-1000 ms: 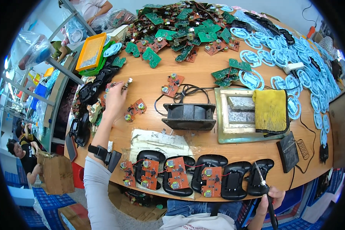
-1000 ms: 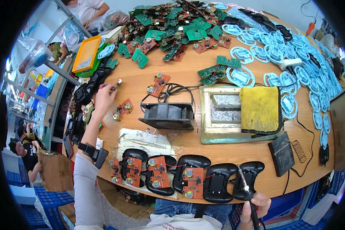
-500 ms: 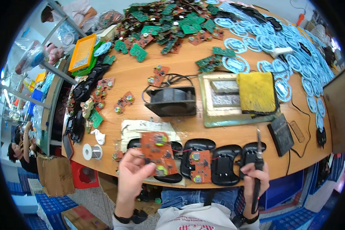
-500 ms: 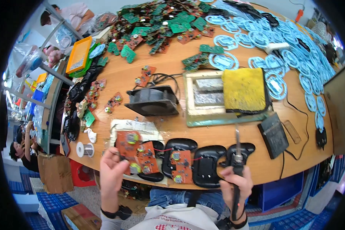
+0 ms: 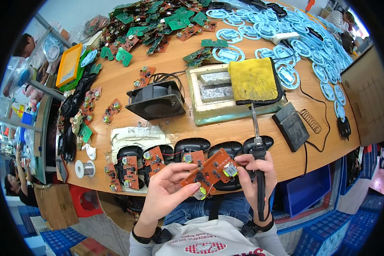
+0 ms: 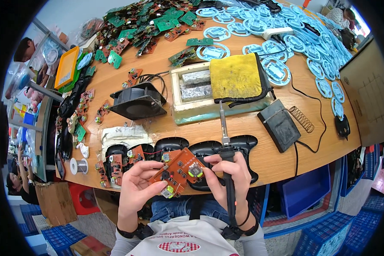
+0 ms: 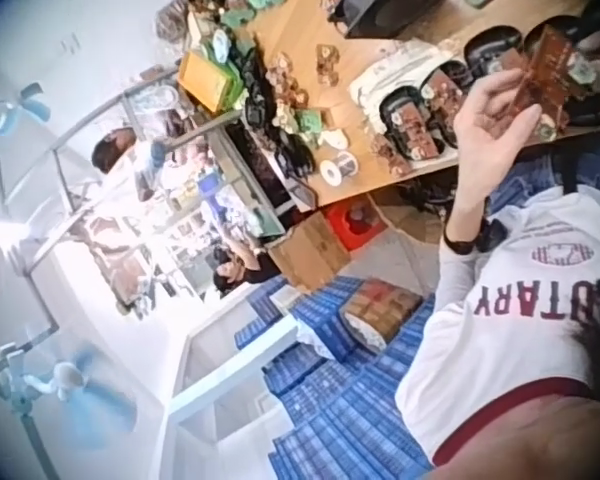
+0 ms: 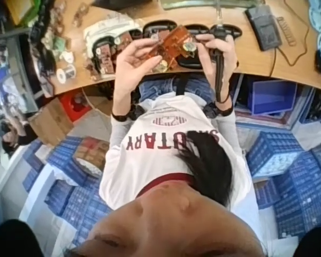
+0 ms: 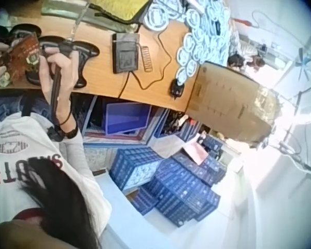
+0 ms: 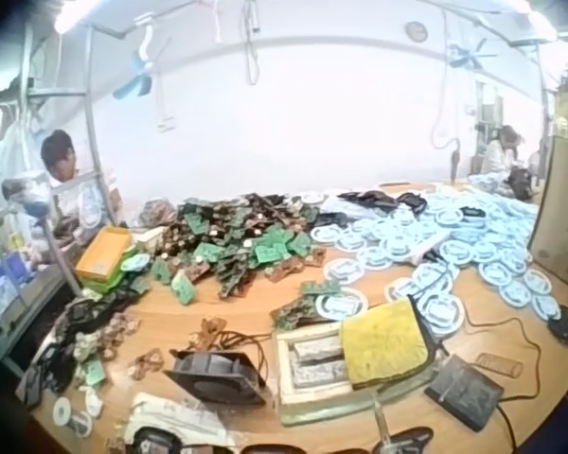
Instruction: Soldering wires and components onto printed circuit boards for handheld devices.
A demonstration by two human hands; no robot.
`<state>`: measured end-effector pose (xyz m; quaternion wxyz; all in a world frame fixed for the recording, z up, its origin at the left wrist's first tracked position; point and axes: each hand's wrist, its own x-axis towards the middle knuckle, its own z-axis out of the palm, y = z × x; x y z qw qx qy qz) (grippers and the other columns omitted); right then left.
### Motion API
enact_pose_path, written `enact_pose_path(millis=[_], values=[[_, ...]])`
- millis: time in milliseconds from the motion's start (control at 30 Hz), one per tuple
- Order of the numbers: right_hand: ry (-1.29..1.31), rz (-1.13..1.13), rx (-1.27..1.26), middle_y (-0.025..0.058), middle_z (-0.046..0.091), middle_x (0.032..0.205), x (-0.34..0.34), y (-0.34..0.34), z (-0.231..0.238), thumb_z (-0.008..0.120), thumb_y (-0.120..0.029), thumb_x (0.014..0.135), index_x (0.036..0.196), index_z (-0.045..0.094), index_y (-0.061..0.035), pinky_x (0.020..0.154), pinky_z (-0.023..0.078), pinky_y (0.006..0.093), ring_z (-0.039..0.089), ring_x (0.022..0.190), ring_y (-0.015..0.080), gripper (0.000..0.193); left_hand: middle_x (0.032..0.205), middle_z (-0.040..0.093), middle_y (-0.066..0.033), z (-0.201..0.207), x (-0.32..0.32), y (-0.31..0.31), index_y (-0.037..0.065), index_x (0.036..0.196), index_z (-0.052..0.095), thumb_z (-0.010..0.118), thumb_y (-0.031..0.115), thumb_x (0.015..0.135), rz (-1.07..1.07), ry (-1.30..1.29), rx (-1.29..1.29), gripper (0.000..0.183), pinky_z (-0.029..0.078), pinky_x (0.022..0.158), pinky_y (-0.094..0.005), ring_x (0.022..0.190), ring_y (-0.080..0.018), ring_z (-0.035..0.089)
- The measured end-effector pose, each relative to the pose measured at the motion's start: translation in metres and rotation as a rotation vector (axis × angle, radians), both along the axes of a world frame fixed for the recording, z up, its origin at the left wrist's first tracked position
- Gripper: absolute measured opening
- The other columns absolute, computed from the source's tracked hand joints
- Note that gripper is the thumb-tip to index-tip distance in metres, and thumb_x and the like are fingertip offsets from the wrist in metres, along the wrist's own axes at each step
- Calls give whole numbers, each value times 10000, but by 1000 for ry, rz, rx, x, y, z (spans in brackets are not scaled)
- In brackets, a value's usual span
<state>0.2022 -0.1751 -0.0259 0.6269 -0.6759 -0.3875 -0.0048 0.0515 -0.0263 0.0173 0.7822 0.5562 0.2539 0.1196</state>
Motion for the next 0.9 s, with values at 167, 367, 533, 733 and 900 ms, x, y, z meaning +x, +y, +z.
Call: enact_pose_path(millis=[167,367,533,733,900], values=[[-9,-12,56,152,673,866,2,4,0,646,108,731,917,483,-62,694,459,314,552,767,229,300,1082,638,-125,3,-17,6,-46,1181,532,623,-52,837,21,82,30,356,507,841,-235,979,-122,610],[159,-76,32,152,589,886,5,-19,-12,539,104,818,934,426,-49,772,415,284,531,814,179,223,1051,646,-84,-5,-91,87,-33,1117,607,626,33,856,523,153,380,270,477,820,-251,932,-117,602],[193,-89,-7,146,575,862,5,-19,-10,503,113,839,913,413,-38,762,406,274,508,781,158,191,1013,631,-66,6,-166,229,-21,1143,563,582,94,898,717,328,692,272,461,822,-233,935,-114,593],[189,-121,-88,137,585,823,4,-16,-9,519,92,844,902,418,-37,733,389,263,485,743,151,175,1081,617,-122,-16,-202,362,-20,1156,521,572,45,855,798,292,679,313,472,854,-292,986,-183,598],[125,-168,-135,132,583,815,4,-19,-10,525,85,845,891,426,-40,710,384,255,479,732,146,166,947,645,-167,-38,-137,332,5,1048,617,666,114,798,525,601,1476,277,481,770,-324,846,-248,622]])
